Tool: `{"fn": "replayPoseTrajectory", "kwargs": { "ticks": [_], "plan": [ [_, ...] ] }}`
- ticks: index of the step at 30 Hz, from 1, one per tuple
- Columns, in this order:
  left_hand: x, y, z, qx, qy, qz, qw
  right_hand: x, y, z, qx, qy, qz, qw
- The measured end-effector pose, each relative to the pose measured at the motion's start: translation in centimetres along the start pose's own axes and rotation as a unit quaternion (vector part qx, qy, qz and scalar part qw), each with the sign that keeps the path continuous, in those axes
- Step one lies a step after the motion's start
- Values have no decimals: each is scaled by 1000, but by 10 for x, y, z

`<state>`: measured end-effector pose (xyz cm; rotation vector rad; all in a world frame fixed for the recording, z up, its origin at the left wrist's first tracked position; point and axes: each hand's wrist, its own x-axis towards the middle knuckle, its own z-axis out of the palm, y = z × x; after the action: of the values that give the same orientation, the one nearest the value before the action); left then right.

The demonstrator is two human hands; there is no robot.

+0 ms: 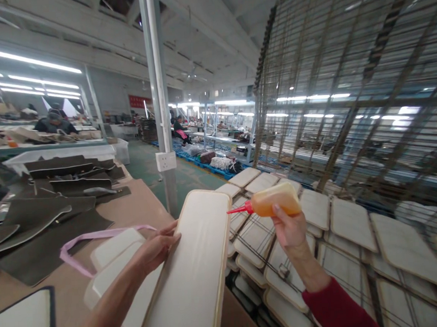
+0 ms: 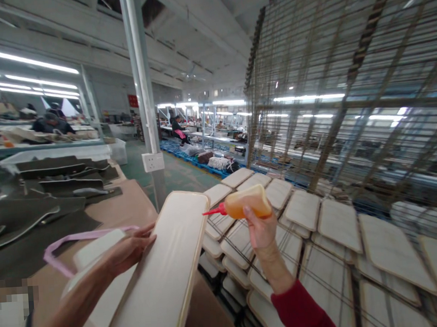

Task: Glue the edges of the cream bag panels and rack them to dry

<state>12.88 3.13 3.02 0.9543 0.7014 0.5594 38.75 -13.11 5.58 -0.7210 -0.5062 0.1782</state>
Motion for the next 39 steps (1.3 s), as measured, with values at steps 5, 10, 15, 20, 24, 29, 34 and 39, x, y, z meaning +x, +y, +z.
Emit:
{"fn": "replayPoseTrajectory", "kwargs": {
  "ticks": [5, 10, 15, 20, 24, 29, 34, 39],
  "plan": [
    [0, 3, 3, -8, -6, 7, 1000, -7, 1, -11, -18, -14, 25, 999],
    [8, 0, -4, -15, -1, 3, 1000, -46, 1, -25, -45, -33, 77, 995],
    [22, -4, -14, -15, 45, 16, 999, -106, -2, -48, -64, -93, 234, 966],
    [51, -18, -13, 11, 106, 14, 994, -96, -18, -68, 48, 63, 258, 963],
    [84, -43, 6, 79, 73, 6, 994, -49, -43, -86, 98, 180, 225, 953],
    [134, -79, 43, 152, 70, -5, 986, -23, -72, -115, 126, 294, 221, 921],
    [192, -103, 87, 270, 93, -29, 958, -9, -93, -140, 119, 355, 239, 896],
    [246, -120, 129, 385, 103, -14, 917, 14, -87, -215, 104, 365, 194, 905]
  ]
}}
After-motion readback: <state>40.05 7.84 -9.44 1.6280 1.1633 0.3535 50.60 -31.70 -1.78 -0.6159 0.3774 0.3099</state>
